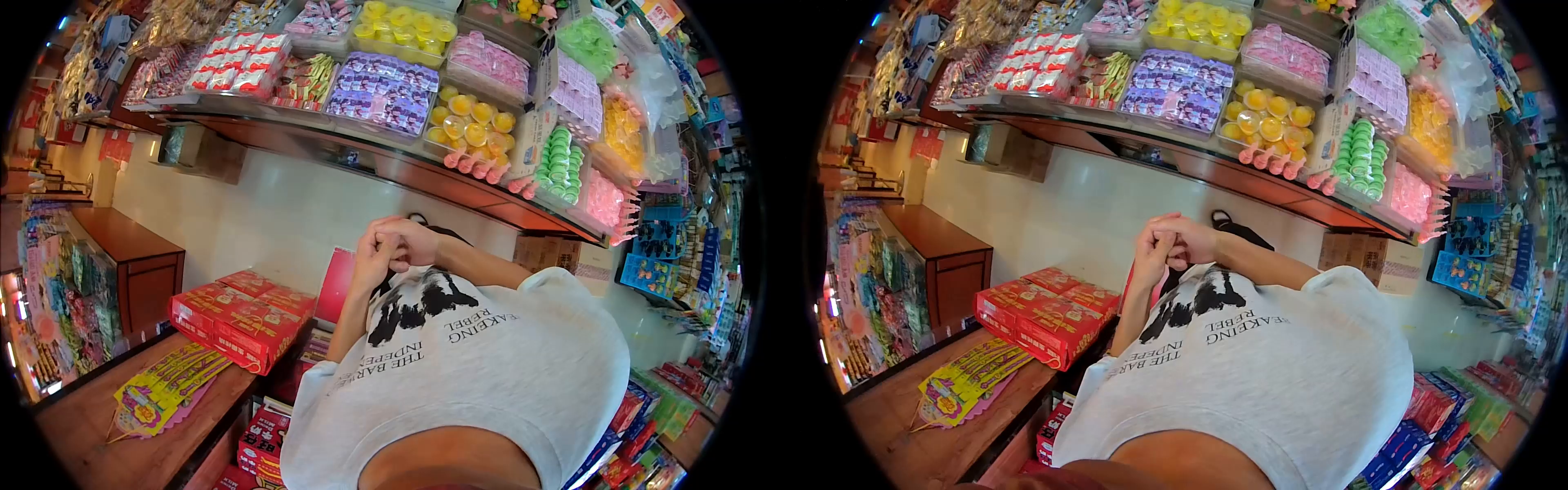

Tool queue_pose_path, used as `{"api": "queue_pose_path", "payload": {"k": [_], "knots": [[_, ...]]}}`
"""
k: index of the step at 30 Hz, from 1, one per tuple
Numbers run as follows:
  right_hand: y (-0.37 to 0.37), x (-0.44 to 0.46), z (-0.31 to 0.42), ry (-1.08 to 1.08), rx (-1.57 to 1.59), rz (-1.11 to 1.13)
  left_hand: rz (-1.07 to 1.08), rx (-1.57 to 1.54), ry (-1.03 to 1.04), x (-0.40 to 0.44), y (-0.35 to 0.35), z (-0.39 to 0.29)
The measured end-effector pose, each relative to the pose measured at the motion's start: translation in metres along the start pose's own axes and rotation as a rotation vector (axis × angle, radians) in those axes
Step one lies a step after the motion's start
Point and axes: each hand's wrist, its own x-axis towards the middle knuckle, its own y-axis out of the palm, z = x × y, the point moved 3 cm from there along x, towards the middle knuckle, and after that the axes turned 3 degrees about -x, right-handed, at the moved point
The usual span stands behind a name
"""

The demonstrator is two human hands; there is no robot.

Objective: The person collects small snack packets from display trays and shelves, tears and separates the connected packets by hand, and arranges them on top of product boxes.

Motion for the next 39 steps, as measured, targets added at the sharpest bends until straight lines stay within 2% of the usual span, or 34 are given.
{"api": "queue_pose_path", "payload": {"k": [1,2,3,5,7,9,11,13,14,15,16,17,18,20,21,23,25,27,29,33,35,36,38,39], "knots": [[-0.001,0.005,0.005,-0.004,0.084,0.173,0.031,-0.108,-0.026,0.005,0.001,-0.004],[-0.005,0.010,0.008,-0.004,0.084,0.175,0.016,-0.260,-0.047,0.008,0.003,-0.008],[-0.002,0.014,0.017,-0.043,0.081,0.188,0.018,-0.257,-0.045,0.013,-0.001,-0.012],[0.004,0.019,0.033,-0.081,0.088,0.202,0.044,-0.244,-0.176,0.017,-0.012,-0.015],[0.004,0.023,0.046,-0.002,-0.082,-0.090,0.065,-0.139,-0.204,0.035,-0.025,-0.022],[-0.004,0.033,0.060,-0.033,-0.052,-0.087,0.086,-0.026,-0.223,0.055,-0.031,-0.025],[-0.010,0.043,0.079,-0.068,-0.024,-0.084,-0.065,0.063,-0.110,0.075,-0.035,-0.026],[-0.013,0.049,0.102,-0.089,-0.211,-0.182,-0.105,0.125,-0.137,0.096,-0.040,-0.025],[-0.024,0.053,0.114,-0.098,-0.206,-0.179,-0.140,0.176,-0.156,0.110,-0.041,-0.026],[-0.033,0.059,0.126,-0.086,-0.080,-0.123,-0.135,0.187,-0.160,0.124,-0.035,-0.032],[-0.042,0.064,0.136,-0.076,0.048,-0.065,-0.150,0.246,-0.060,0.139,-0.029,-0.039],[-0.052,0.065,0.146,-0.089,0.059,-0.060,-0.163,0.305,0.040,0.152,-0.024,-0.049],[-0.052,0.062,0.160,-0.108,0.071,0.011,-0.155,0.316,0.033,0.164,-0.022,-0.055],[-0.060,0.063,0.180,-0.140,0.092,0.081,-0.051,-0.073,-0.213,0.189,-0.015,-0.056],[-0.064,0.063,0.190,-0.205,0.118,0.066,-0.046,-0.066,-0.225,0.201,-0.014,-0.060],[-0.067,0.062,0.201,-0.274,0.167,0.048,0.129,-0.022,-0.313,0.219,-0.012,-0.065],[-0.055,0.049,0.227,-0.302,0.051,-0.214,0.113,0.046,-0.307,0.240,-0.031,-0.047],[-0.073,0.051,0.240,-0.314,0.024,-0.195,0.097,0.112,-0.301,0.257,-0.037,-0.039],[-0.096,0.056,0.253,-0.323,-0.012,-0.174,0.116,0.328,-0.285,0.281,-0.029,-0.045],[-0.144,0.075,0.273,-0.289,0.034,-0.309,0.064,0.317,-0.297,0.333,-0.020,-0.038],[-0.170,0.084,0.295,-0.546,-0.293,-0.733,-0.011,0.538,-0.067,0.364,-0.028,-0.028],[-0.189,0.092,0.301,-0.544,-0.296,-0.736,-0.010,0.533,-0.066,0.377,-0.028,-0.026],[-0.226,0.104,0.317,-0.664,-0.705,-1.020,-0.146,0.902,0.066,0.400,-0.033,-0.031],[-0.238,0.109,0.324,-0.665,-0.703,-1.025,-0.140,0.901,0.066,0.413,-0.041,-0.022]]}}
